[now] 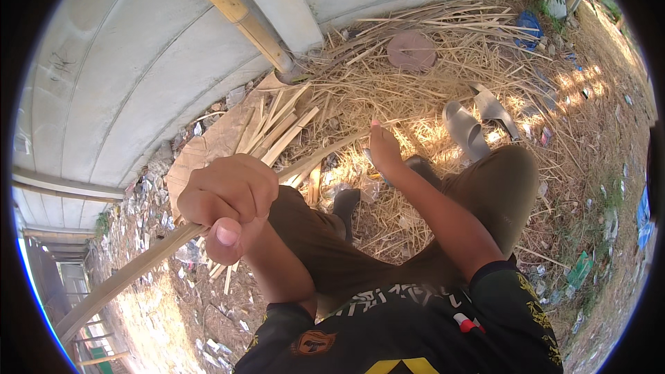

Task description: The person sits on the ground and uses a utility knife to sharpen a long, thin wooden stick. They hold the stick with their left hand and carefully shave off thin strips of wood with the knife in their right hand, rotating the stick to work on different sides.

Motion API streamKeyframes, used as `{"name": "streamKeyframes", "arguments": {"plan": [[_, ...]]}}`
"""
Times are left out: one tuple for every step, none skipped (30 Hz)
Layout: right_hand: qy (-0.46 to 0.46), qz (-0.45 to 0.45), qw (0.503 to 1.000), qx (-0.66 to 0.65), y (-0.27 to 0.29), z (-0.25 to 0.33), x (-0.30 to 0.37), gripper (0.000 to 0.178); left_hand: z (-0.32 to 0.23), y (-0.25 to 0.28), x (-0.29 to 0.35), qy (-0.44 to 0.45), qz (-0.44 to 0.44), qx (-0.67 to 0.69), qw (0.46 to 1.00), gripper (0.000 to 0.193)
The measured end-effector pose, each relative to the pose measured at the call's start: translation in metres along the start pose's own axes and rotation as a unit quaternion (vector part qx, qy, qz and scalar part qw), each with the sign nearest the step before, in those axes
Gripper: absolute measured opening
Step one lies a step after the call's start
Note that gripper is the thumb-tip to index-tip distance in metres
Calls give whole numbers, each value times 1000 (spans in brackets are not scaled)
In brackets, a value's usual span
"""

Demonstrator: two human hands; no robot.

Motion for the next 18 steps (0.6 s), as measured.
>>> {"name": "streamKeyframes", "arguments": {"plan": [[3,-3,1000,-11,-2,9,3,64,-1,0,-1,-3,7,2,1000,40],[7,8,1000,-12,-5,14,5,62,-1,-1,-3,-7,15,3,1000,39],[10,19,1000,-13,-7,19,7,61,-1,-1,-4,-9,23,6,1000,38],[14,29,999,-14,-10,23,10,59,1,3,-3,-3,4,-4,1000,40],[10,52,997,-52,-14,27,14,56,4,8,0,4,-15,-13,1000,42],[36,59,995,-77,-17,39,22,55,6,11,2,10,-33,-22,999,45],[61,64,991,-100,-20,51,31,55,10,14,6,34,-108,-41,993,44],[86,68,986,-123,-24,62,39,54,13,18,7,33,-179,-53,982,43],[125,66,982,-123,-27,73,46,53,16,19,8,32,-249,-65,966,43],[135,90,979,-121,-29,90,59,53,16,23,12,31,-320,-80,944,42],[143,112,976,-119,-26,114,77,53,16,22,11,39,-330,-118,936,40],[153,134,972,-117,-24,131,92,54,16,22,12,33,-367,-141,919,40],[184,149,967,-93,-24,140,101,53,18,20,13,26,-402,-163,901,39],[215,164,960,-68,-25,146,110,52,19,19,14,19,-436,-184,881,39],[246,178,952,-42,-26,153,119,51,20,16,14,18,-452,-182,873,40],[247,184,951,-39,-25,159,127,50,20,13,14,16,-469,-179,865,40],[248,191,949,-36,-24,166,135,49,20,13,15,13,-485,-177,856,40],[249,198,947,-34,-23,170,140,48,21,12,14,14,-475,-169,863,40]]}}
Point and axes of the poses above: each hand's wrist, its own x-axis away from the middle knuckle, its own y-axis out of the back of the hand, z = x × y, the point moved 6 cm from there along -x, towards the middle knuckle, and after that the axes turned 6 degrees about y, right-handed, at the moved point
